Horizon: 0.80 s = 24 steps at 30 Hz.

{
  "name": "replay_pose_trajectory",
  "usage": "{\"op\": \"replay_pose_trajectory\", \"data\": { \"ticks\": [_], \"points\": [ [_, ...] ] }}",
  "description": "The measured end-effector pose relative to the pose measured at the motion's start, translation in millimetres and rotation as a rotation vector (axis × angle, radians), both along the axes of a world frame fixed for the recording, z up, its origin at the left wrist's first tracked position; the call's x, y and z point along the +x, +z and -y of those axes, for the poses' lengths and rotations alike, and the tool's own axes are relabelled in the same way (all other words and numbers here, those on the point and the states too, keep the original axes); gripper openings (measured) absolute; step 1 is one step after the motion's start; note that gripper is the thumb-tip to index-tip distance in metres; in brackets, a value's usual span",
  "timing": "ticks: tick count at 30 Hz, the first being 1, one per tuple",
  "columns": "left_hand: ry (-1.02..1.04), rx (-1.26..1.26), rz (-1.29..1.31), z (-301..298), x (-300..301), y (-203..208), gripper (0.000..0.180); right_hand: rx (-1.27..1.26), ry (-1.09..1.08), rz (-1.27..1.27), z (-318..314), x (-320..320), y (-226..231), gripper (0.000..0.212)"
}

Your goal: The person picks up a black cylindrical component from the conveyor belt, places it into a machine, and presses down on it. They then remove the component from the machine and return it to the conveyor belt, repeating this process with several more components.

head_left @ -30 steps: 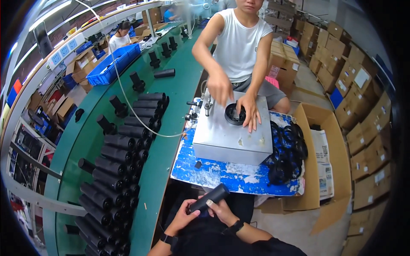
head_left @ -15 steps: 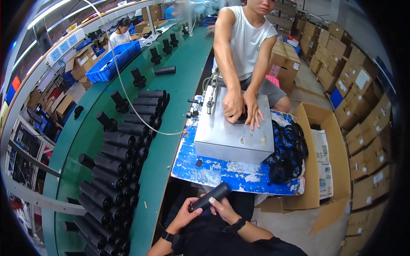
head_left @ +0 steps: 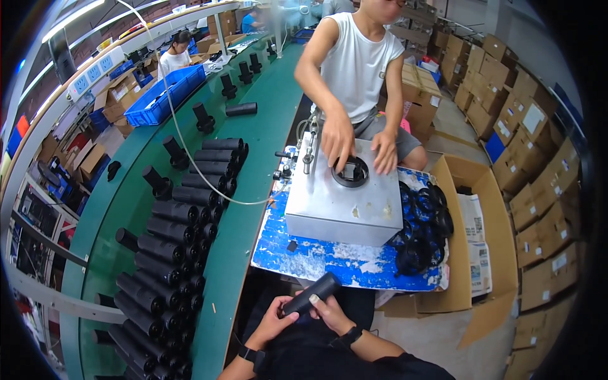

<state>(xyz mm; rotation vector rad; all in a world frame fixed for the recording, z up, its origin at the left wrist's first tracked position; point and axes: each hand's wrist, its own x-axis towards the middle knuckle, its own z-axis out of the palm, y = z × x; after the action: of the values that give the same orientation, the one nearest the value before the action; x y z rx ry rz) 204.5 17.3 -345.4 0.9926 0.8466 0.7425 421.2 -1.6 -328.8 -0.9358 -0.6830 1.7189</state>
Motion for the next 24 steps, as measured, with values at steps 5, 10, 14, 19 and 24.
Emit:
{"op": "replay_pose_trajectory", "data": {
  "ticks": [5, 10, 14, 19, 24],
  "points": [
    [-0.143, 0.136, -0.076, -5.4, 9.8, 12.5, 0.050, 0.149, -0.132, 0.103, -0.5, 15.7, 24.6, 0.043],
    [-0.250, 0.585, -0.188, -69.9, 38.4, 110.2, 0.031, 0.594, -0.296, 0.457, -50.5, 101.8, 142.4, 0.048],
    [-0.179, 1.349, -0.379, -166.5, 97.7, 185.7, 0.016, 0.664, -0.675, 1.355, -144.3, 145.5, 250.1, 0.062],
    [0.021, 1.566, -0.534, -259.0, 183.9, 172.3, 0.020, 0.330, -0.411, 2.035, -266.0, 158.9, 239.1, 0.094],
    [-0.168, 1.559, -0.822, -283.6, 210.7, 175.9, 0.031, 0.276, -0.457, 2.337, -311.7, 152.9, 184.4, 0.075]
  ]
}}
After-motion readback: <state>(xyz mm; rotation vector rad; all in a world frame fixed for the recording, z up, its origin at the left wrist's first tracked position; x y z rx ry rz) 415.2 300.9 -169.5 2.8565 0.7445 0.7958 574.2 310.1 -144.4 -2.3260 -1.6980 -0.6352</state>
